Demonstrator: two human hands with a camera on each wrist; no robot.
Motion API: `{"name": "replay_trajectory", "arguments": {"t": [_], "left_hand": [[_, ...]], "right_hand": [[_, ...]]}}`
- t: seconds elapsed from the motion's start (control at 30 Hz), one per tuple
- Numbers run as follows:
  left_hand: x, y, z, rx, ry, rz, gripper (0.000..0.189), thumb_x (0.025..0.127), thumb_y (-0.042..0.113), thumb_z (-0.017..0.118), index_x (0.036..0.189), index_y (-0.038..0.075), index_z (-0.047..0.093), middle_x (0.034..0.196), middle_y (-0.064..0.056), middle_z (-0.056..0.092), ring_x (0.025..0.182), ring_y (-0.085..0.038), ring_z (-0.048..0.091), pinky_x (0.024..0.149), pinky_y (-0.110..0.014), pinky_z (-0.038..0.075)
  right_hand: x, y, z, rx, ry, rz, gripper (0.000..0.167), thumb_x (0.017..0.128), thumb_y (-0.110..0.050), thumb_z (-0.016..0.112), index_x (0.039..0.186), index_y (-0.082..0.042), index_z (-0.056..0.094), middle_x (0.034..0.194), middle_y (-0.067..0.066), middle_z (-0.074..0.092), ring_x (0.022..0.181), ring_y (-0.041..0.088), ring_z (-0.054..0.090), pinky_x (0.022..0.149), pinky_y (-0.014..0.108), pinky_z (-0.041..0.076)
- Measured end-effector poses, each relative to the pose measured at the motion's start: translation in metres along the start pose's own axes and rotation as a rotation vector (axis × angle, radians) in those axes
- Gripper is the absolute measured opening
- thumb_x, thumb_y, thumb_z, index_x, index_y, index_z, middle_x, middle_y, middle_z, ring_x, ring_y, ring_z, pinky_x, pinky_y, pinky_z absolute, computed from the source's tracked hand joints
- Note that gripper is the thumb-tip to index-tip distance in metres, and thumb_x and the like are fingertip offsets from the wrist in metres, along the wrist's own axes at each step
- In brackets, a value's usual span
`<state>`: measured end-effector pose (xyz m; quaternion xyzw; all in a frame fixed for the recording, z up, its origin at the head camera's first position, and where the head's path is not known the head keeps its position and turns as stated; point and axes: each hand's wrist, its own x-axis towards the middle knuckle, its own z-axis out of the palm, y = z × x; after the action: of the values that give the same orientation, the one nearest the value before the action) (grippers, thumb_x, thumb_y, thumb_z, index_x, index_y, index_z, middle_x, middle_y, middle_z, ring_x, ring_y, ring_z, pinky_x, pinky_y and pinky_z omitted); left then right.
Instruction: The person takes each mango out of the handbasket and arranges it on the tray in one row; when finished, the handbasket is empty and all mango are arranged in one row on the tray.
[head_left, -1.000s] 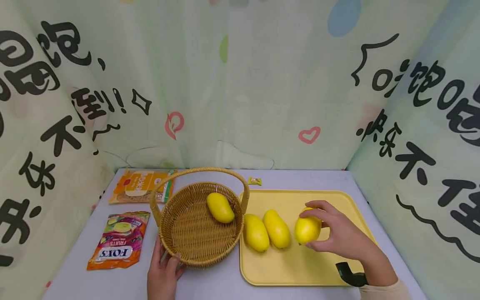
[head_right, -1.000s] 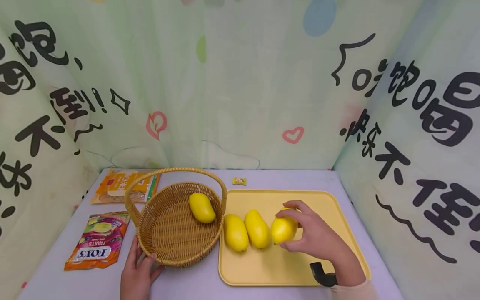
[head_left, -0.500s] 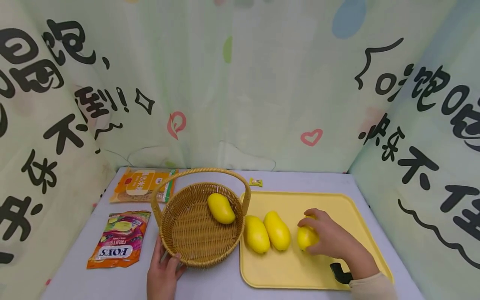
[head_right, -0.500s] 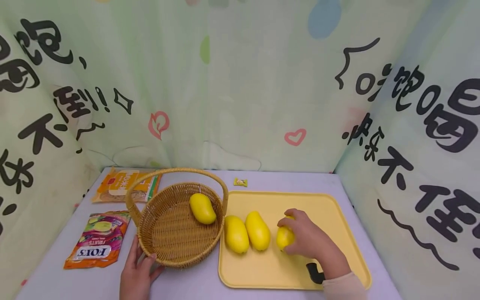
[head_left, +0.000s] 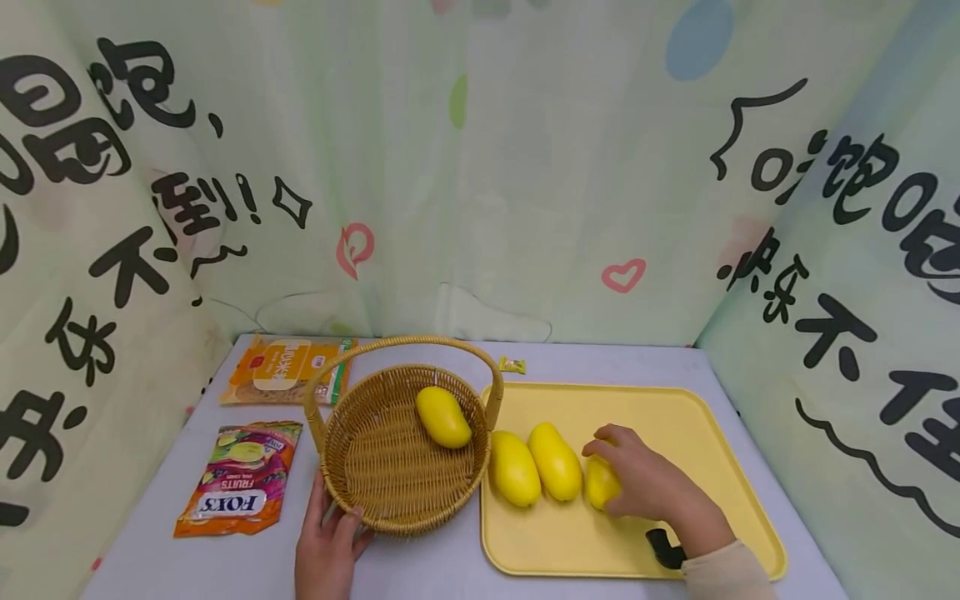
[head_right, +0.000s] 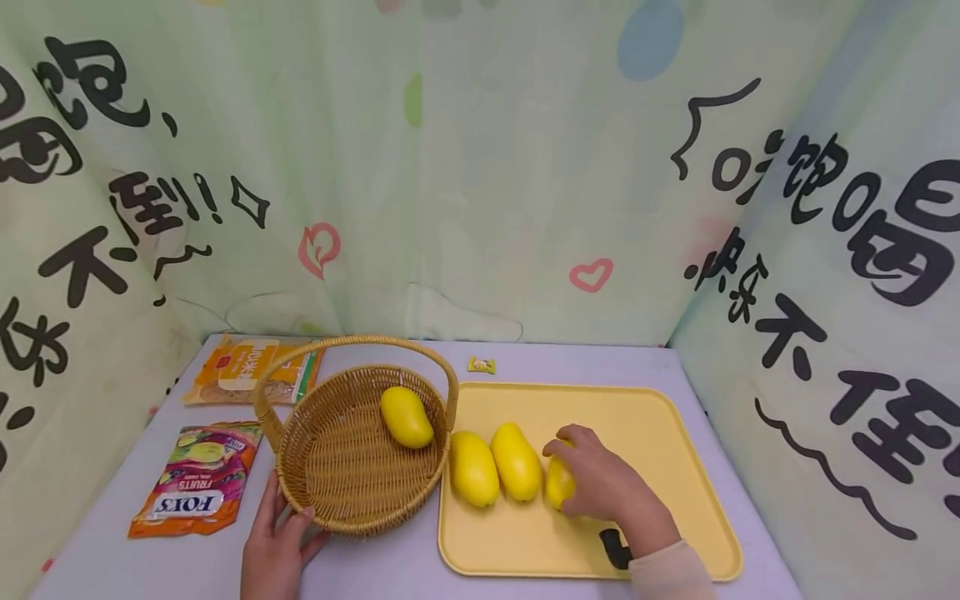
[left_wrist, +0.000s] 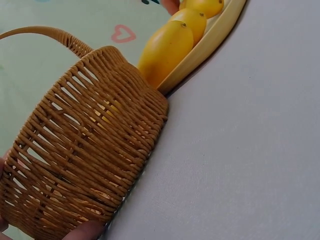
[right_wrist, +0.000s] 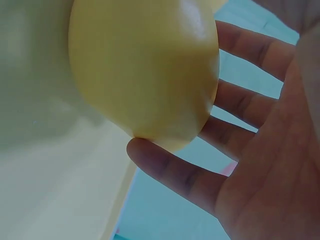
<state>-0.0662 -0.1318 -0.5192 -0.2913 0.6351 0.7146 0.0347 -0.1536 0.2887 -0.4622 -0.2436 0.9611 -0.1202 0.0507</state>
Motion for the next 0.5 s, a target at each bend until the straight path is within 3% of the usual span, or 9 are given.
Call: {"name": "replay_trajectory", "arguments": {"t": [0.17, 0.27, 0.5], "left_hand": [[0.0019, -0.0006, -0.0004, 0.003, 0.006, -0.01, 0.089, 0.106, 0.016, 0.052, 0.17, 0.038, -0.006, 0.179, -0.016, 0.006, 0.156, -0.05, 0.032, 0.108, -0.057, 0.052], [0.0019, -0.0011, -0.0002, -0.002, 0.005, -0.004, 0.089, 0.106, 0.015, 0.052, 0.17, 0.038, -0.006, 0.179, -0.016, 0.005, 0.156, -0.05, 0.032, 0.107, -0.057, 0.052], [0.0015, -0.0004, -0.0005, 0.003, 0.009, -0.007, 0.089, 0.106, 0.015, 0.052, 0.17, 0.037, -0.006, 0.179, -0.017, 0.006, 0.156, -0.05, 0.033, 0.107, -0.056, 0.053]], "right_hand": [[0.0024, -0.0009, 0.0018, -0.029, 0.009, -0.028, 0.067, 0.063, -0.006, 0.087, 0.127, -0.012, 0.067, 0.136, 0.013, 0.057, 0.128, 0.035, 0.055, 0.094, 0.046, 0.062], [0.004, -0.0014, 0.0015, -0.023, -0.014, -0.023, 0.07, 0.064, -0.005, 0.086, 0.131, -0.011, 0.066, 0.139, 0.014, 0.057, 0.135, 0.04, 0.052, 0.1, 0.05, 0.06], [0.0063, -0.0041, 0.0009, 0.04, -0.092, 0.028, 0.073, 0.067, -0.001, 0.084, 0.137, -0.012, 0.064, 0.158, 0.021, 0.05, 0.156, 0.05, 0.03, 0.105, 0.058, 0.058]]}}
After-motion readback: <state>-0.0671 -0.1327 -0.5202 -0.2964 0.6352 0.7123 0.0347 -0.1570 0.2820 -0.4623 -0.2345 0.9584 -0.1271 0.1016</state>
